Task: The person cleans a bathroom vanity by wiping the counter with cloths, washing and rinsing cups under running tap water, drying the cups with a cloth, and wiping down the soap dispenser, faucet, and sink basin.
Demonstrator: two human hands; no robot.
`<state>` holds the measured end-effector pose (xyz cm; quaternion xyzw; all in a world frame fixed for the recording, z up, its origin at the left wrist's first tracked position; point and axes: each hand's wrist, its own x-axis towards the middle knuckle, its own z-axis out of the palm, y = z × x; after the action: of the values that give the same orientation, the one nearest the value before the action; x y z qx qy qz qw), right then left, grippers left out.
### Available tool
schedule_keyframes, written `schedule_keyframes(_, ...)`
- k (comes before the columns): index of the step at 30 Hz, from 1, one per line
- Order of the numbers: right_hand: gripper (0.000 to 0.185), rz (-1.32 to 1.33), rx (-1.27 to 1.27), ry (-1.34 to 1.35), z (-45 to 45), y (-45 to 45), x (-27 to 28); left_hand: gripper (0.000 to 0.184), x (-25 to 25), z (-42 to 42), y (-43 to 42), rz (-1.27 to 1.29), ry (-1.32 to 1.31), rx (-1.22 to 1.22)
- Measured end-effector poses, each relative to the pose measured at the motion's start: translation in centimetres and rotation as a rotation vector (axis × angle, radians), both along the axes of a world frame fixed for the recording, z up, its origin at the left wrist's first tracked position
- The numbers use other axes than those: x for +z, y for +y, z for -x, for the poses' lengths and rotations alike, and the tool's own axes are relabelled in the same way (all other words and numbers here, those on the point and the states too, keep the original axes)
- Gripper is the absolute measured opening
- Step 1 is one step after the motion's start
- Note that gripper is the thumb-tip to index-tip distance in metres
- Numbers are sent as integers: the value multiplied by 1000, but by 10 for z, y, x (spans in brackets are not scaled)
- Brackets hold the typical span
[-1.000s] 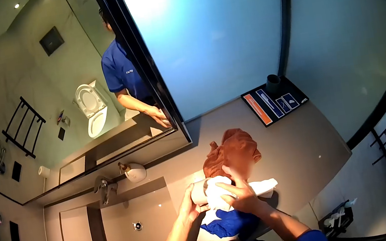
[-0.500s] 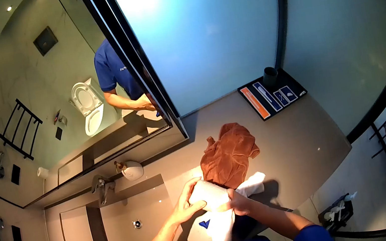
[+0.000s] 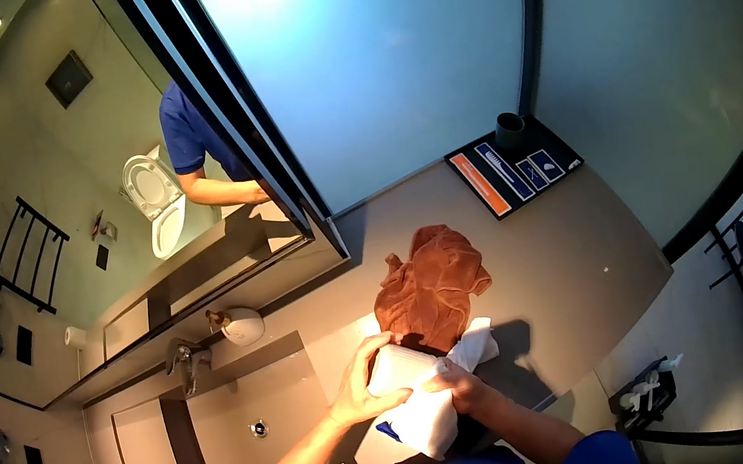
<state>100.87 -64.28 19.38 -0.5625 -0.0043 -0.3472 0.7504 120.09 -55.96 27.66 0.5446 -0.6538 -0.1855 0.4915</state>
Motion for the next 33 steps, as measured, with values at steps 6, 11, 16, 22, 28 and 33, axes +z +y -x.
schedule_keyframes(6, 32, 1054, -470, 128, -11, -7, 53, 57, -7, 19, -4, -440, 453, 263)
schedule_keyframes(11, 38, -129, -123, 321, -20, 11, 28, 53, -28, 18, 1, -65, 182, 275)
schedule_keyframes(16, 35, -907, 324, 247, -21, -14, 3, 62, -25, 8, 8, 81, -26, 150)
schedule_keyframes(22, 20, 198, -347, 475, -9, 1, 31, 79, -12, 4, 20, -444, 570, -32)
schedule_keyframes(28, 24, 967, -825, 407, -2, 0, -29, 62, -22, 32, 13, -297, 237, 229)
schedule_keyframes(33, 32, 483, -549, 459, 5, -15, 7, 54, -4, 18, 13, -17, -543, -181)
